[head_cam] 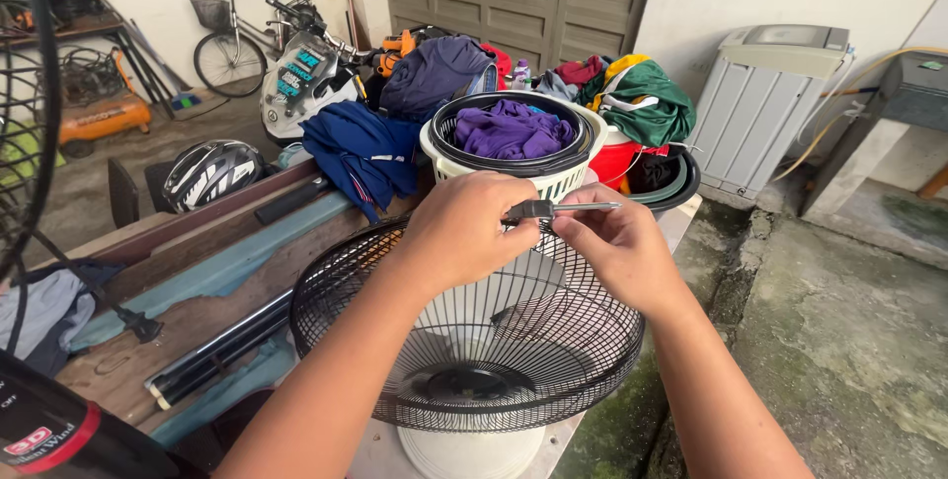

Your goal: The person uses a screwdriver to loosen and remove the front grille of a standing fan, then detaches the fan blades from the motor hub. The person places the grille and blades on the floor.

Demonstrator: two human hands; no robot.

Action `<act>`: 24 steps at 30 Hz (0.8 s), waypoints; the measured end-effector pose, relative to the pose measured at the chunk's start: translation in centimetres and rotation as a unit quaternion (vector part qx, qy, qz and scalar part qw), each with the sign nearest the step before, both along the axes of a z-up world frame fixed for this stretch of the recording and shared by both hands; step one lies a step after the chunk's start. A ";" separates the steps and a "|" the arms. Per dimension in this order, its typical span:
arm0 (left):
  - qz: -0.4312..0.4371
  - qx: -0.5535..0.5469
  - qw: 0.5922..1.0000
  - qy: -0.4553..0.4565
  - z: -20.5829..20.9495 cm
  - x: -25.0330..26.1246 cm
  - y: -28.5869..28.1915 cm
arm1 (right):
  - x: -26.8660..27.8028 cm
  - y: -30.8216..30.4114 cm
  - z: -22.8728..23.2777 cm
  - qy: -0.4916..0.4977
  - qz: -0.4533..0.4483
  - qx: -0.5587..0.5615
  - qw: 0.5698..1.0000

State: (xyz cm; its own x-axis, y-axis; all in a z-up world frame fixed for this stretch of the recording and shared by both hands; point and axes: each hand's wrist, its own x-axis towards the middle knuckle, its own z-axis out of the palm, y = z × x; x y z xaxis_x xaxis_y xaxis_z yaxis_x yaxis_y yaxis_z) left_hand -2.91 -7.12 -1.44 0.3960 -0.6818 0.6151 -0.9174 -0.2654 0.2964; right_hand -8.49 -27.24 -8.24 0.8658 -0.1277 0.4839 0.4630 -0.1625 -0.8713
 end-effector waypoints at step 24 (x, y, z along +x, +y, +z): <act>-0.063 -0.060 0.996 0.004 -0.1 -0.8 0.2 | -1.0 2.8 1.4 -0.111 -0.103 -0.176 0.973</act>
State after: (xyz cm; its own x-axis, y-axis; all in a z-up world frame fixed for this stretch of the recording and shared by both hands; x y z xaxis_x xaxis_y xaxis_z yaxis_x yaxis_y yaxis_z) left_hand -3.71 -6.93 -1.50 0.3175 -0.6476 0.6926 -0.9386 -0.1106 0.3268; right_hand -9.49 -24.48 -6.89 0.7087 -0.0803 0.7009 0.5591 -0.5420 -0.6274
